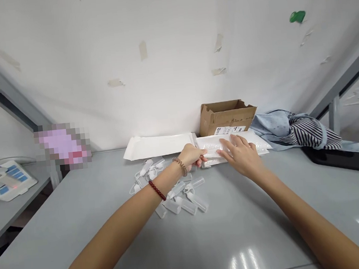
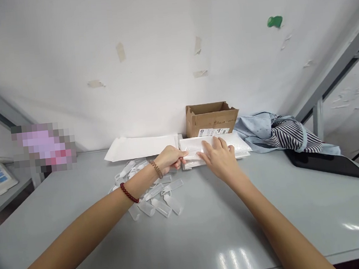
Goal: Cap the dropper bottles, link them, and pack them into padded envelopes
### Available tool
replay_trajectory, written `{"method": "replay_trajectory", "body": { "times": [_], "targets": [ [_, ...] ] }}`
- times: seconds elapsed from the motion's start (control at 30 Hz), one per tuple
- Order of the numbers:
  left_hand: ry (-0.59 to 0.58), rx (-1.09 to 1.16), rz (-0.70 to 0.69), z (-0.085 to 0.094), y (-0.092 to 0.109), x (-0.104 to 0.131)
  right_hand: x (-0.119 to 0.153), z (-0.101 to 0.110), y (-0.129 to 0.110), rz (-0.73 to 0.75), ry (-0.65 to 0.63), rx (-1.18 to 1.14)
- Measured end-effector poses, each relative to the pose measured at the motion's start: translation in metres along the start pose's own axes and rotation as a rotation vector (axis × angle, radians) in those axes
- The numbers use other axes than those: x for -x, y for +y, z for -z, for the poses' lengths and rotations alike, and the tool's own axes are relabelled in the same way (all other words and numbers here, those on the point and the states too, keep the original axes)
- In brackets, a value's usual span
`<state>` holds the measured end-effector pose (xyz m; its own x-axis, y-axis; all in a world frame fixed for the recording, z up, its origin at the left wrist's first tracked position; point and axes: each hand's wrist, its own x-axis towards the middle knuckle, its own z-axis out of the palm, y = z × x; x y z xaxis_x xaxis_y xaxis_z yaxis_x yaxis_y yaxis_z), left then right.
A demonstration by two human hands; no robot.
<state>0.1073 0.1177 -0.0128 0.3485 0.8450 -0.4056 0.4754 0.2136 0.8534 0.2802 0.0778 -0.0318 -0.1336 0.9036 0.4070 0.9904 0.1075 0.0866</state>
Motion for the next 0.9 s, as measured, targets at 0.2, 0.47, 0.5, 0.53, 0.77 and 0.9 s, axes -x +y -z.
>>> {"method": "replay_trajectory", "body": {
  "times": [0.2, 0.47, 0.5, 0.53, 0.77, 0.9],
  "targets": [
    [0.073, -0.219, -0.057, 0.008, 0.000, 0.011, -0.003, -0.002, -0.003, -0.035, -0.083, -0.014],
    [0.417, -0.756, -0.337, 0.074, -0.023, 0.032, 0.001, 0.009, -0.008, -0.038, -0.186, -0.011],
    [0.415, -0.817, -0.352, 0.081, -0.028, 0.034, 0.002, 0.010, -0.009, -0.035, -0.178, -0.004],
    [0.413, -0.870, -0.360, 0.087, -0.032, 0.036, 0.002, 0.010, -0.010, -0.031, -0.162, 0.004],
    [0.364, -1.101, -0.324, 0.095, -0.043, 0.037, 0.007, 0.009, -0.023, 0.037, -0.008, -0.016],
    [0.364, -1.173, -0.306, 0.091, -0.042, 0.037, 0.010, 0.009, -0.026, 0.085, 0.084, -0.056]
  ]
}}
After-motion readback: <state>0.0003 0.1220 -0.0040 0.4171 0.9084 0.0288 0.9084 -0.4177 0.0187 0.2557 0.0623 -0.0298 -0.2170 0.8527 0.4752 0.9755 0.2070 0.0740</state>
